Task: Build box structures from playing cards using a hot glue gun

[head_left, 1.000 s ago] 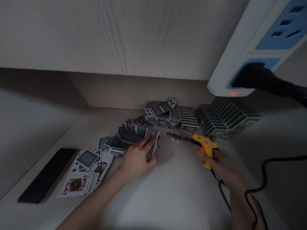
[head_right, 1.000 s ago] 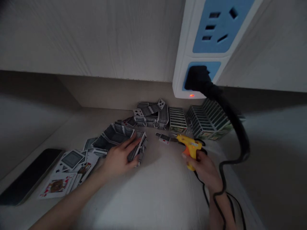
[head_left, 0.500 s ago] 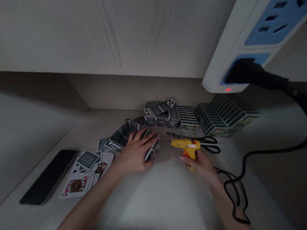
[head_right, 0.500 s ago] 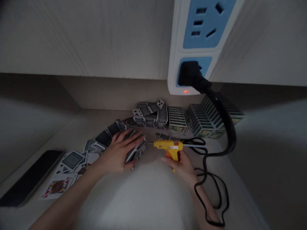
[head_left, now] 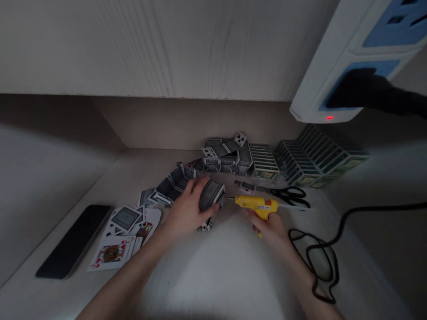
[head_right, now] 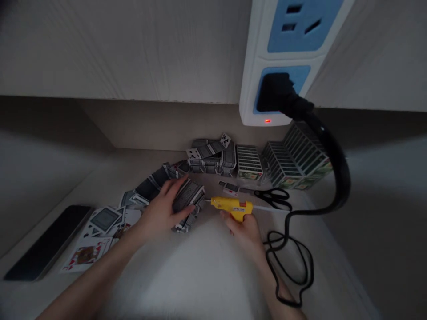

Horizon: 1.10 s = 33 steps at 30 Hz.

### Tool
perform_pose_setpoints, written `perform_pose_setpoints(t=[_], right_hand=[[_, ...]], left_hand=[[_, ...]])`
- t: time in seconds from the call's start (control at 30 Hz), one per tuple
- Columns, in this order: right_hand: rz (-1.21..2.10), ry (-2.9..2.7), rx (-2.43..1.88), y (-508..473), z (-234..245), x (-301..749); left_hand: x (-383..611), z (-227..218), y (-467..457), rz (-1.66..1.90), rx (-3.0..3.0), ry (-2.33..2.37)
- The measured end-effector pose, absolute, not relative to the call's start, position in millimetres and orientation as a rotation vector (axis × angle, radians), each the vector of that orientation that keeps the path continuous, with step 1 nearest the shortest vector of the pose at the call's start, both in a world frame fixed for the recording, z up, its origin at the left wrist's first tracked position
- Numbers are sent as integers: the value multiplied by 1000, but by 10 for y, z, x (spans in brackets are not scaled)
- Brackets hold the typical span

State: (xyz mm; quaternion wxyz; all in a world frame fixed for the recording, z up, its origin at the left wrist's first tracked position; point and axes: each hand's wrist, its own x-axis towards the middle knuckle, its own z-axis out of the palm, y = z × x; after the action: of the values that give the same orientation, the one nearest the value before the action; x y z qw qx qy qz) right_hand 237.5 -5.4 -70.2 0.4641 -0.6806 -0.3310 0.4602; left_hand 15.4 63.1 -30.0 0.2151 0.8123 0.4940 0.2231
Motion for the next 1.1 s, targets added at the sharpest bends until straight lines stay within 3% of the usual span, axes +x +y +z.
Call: perform_pose_setpoints(t=[0.17, 0.3, 0.67, 1.1], right_hand=[[1139, -775, -1585, 45, -582, 2325], [1162, -740, -1475, 139, -479, 2257], [1207, -656, -1409, 91, -762, 2140], [1218, -790, -1385, -4, -714, 2449]], left_hand=[[192, -229, 888, 438, 1713, 1143], [230, -236, 1016, 414, 1425, 1246], [237, -264, 1132, 253, 1135, 1090], [225, -351, 1217, 171, 894, 956]])
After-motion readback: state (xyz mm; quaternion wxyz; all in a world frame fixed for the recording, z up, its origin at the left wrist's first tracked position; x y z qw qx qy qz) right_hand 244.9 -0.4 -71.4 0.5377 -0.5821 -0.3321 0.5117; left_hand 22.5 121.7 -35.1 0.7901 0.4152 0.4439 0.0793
